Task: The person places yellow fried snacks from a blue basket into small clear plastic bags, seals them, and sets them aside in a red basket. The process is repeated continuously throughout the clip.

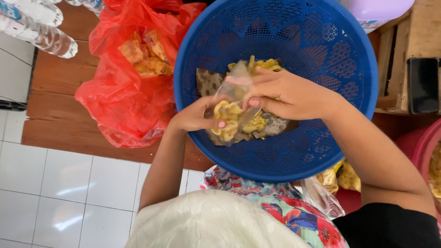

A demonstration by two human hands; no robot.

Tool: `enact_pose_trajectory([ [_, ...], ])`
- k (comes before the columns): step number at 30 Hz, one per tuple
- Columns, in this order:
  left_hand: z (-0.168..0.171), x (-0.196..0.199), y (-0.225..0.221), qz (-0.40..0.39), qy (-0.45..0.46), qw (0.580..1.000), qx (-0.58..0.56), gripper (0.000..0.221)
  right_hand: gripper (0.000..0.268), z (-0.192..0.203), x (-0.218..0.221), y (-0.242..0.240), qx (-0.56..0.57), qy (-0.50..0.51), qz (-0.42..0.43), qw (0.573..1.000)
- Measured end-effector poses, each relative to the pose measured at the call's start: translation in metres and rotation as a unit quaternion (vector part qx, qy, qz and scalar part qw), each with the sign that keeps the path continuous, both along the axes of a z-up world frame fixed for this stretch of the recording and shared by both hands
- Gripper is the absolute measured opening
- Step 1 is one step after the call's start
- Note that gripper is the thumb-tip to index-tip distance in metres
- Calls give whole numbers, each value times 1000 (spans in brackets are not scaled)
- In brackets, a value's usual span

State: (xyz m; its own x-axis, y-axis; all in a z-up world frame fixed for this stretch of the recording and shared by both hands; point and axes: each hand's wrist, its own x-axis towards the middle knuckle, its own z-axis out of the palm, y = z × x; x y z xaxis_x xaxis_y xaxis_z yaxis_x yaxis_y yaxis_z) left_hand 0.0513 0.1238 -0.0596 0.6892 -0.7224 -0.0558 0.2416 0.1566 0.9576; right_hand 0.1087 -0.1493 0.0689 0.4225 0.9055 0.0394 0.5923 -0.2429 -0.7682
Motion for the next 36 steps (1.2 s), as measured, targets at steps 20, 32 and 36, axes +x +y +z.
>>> enact_pose_trajectory([
  [20,-17,-5,-7,357,-53,931,-41,61,47,-232,78,-47,-207,-76,-94,971],
  [32,-23,-6,-12,438,-115,891,-26,49,37,-259,88,-65,-576,-51,-169,798],
  [36,-23,-7,-12,451,-111,885,-21,44,27,-239,100,-76,-524,-98,-268,803],
])
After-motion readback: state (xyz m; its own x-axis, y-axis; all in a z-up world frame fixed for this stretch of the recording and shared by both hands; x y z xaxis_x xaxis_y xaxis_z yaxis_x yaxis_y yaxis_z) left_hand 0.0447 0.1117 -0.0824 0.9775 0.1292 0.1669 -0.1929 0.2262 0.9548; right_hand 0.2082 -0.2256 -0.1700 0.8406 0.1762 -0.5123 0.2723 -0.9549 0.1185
